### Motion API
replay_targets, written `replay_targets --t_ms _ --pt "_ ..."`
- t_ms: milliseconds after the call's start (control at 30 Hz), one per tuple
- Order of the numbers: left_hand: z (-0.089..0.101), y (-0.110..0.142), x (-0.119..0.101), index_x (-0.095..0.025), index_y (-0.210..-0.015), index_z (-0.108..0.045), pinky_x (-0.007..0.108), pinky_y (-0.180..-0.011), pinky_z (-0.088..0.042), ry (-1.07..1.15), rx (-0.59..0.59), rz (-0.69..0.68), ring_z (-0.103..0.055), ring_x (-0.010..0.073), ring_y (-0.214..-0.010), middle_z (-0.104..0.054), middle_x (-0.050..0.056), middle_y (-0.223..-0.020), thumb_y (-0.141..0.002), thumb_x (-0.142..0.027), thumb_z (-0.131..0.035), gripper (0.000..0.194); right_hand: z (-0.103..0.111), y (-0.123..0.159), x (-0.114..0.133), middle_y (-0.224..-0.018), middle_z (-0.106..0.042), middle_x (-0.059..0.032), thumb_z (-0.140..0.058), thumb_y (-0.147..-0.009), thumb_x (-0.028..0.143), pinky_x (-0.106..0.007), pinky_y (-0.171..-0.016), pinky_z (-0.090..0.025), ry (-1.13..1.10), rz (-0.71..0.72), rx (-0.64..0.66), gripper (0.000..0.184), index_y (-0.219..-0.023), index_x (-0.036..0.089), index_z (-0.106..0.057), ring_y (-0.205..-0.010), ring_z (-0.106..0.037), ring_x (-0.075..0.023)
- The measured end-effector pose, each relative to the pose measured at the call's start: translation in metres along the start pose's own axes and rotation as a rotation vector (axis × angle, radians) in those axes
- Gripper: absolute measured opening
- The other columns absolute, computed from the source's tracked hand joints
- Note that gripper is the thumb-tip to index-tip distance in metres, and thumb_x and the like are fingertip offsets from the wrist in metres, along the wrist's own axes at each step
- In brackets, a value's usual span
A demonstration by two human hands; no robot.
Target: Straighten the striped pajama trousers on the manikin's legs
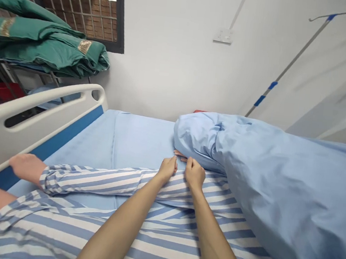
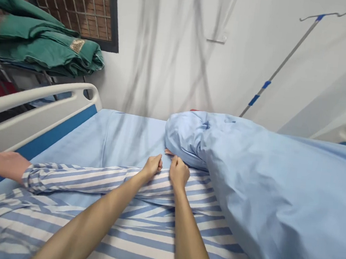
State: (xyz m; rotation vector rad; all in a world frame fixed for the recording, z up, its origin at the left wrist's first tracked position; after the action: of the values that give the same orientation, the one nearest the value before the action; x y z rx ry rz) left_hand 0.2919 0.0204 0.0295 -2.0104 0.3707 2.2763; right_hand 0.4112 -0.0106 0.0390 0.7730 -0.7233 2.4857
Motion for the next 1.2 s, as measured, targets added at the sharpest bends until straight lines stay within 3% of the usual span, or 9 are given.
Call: replay_targets --t_ms 100,200,367,500,600,767,867,1033,1200 --pt "0.049 0.009 0.006 -0.018 -0.048 -0.042 0.022 -0.046 -0.029 0.049 0.014 -0.003 -0.035 0.0077 -0.038 -0.039 -0.003 -0.038 -0.080 -0.047 -0.028 0.045 -0.002 0.000 0.001 -0.076 -0.066 -0.0129 -0.031 -0.087 0.037 -0.027 -0.056 -0.025 0.041 -0.003 0.033 0.044 -0.081 0.016 -0.069 -0.061 -0.050 -0.0168" --pt "0.125 0.027 0.015 -0.017 -0.049 -0.044 0.022 -0.048 -0.030 -0.058 -0.080 -0.069 -0.037 0.0080 -0.040 -0.040 -0.004 -0.040 -0.077 -0.052 -0.031 0.046 -0.002 0.000 0.002 -0.076 -0.066 -0.0139 -0.031 -0.087 0.038 -0.027 -0.056 -0.024 0.076 -0.009 0.038 0.044 -0.080 0.016 -0.069 -0.060 -0.048 -0.0177" --pt "0.262 0.061 0.035 -0.018 -0.046 -0.039 0.022 -0.051 -0.030 -0.217 -0.415 -0.093 -0.037 0.0090 -0.045 -0.037 -0.004 -0.040 -0.078 -0.048 -0.031 0.044 -0.003 0.001 0.002 -0.078 -0.066 -0.0140 -0.031 -0.086 0.038 -0.028 -0.055 -0.026 0.092 -0.011 0.039 0.043 -0.080 0.017 -0.068 -0.061 -0.050 -0.0195" --pt "0.326 0.084 0.056 -0.019 -0.046 -0.036 0.023 -0.052 -0.029 -0.335 -0.538 -0.091 -0.038 0.0101 -0.047 -0.036 -0.003 -0.041 -0.080 -0.042 -0.029 0.042 -0.007 0.000 0.001 -0.079 -0.066 -0.0160 -0.031 -0.085 0.038 -0.029 -0.055 -0.027 0.171 -0.024 0.044 0.043 -0.079 0.017 -0.068 -0.063 -0.051 -0.0222" --pt "0.339 0.095 0.068 -0.018 -0.047 -0.042 0.023 -0.056 -0.029 -0.546 -0.570 -0.089 -0.043 0.0113 -0.053 -0.046 -0.001 -0.047 -0.081 -0.039 -0.030 0.042 -0.009 -0.001 0.000 -0.078 -0.065 -0.0170 -0.031 -0.085 0.038 -0.031 -0.055 -0.029 0.223 -0.002 0.041 0.043 -0.078 0.017 -0.068 -0.063 -0.051 -0.0238" --pt "0.335 0.100 0.072 -0.019 -0.066 -0.060 0.024 -0.065 -0.032 -0.771 -0.599 0.019 -0.055 0.0150 -0.074 -0.065 0.006 -0.074 -0.085 -0.041 -0.026 0.045 -0.011 -0.001 0.002 -0.074 -0.064 -0.0158 -0.033 -0.082 0.039 -0.032 -0.052 -0.028 0.272 -0.015 0.099 0.039 -0.075 0.019 -0.066 -0.057 -0.049 -0.0232" --pt "0.335 0.101 0.071 -0.020 -0.076 -0.065 0.024 -0.070 -0.034 -0.823 -0.554 0.058 -0.058 0.0165 -0.083 -0.067 0.007 -0.086 -0.086 -0.042 -0.024 0.047 -0.019 0.005 0.022 -0.067 -0.062 -0.0131 -0.036 -0.078 0.040 -0.031 -0.051 -0.029 0.204 -0.008 0.126 0.037 -0.071 0.018 -0.064 -0.054 -0.047 -0.0212" --pt "0.338 0.103 0.071 -0.021 -0.079 -0.066 0.025 -0.073 -0.036 -0.855 -0.507 0.068 -0.059 0.0171 -0.086 -0.068 0.007 -0.091 -0.087 -0.041 -0.021 0.050 -0.067 0.068 0.132 -0.050 -0.045 -0.0009 -0.034 -0.078 0.052 -0.026 -0.051 -0.029 -0.217 0.374 0.230 0.043 -0.052 0.019 -0.044 -0.051 -0.039 -0.0138" --pt "0.342 0.102 0.076 -0.021 -0.083 -0.065 0.026 -0.076 -0.037 -0.843 -0.519 0.028 -0.059 0.0170 -0.087 -0.067 0.007 -0.091 -0.088 -0.039 -0.021 0.048 -0.144 0.173 0.259 -0.047 -0.036 0.0039 -0.032 -0.081 0.050 -0.023 -0.049 -0.028 -0.536 0.437 0.427 0.044 -0.050 0.019 -0.035 -0.049 -0.035 -0.0102"
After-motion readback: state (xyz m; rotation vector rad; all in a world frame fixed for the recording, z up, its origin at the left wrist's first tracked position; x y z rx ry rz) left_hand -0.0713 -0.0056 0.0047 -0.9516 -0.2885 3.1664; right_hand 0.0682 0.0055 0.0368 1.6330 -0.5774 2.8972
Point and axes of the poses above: each hand's wrist, its own y-axis away from the middle knuckle, its own z-axis out of the back of the hand, x = y × z, the point moved 2 cm from there along -y, towards the middle knuckle
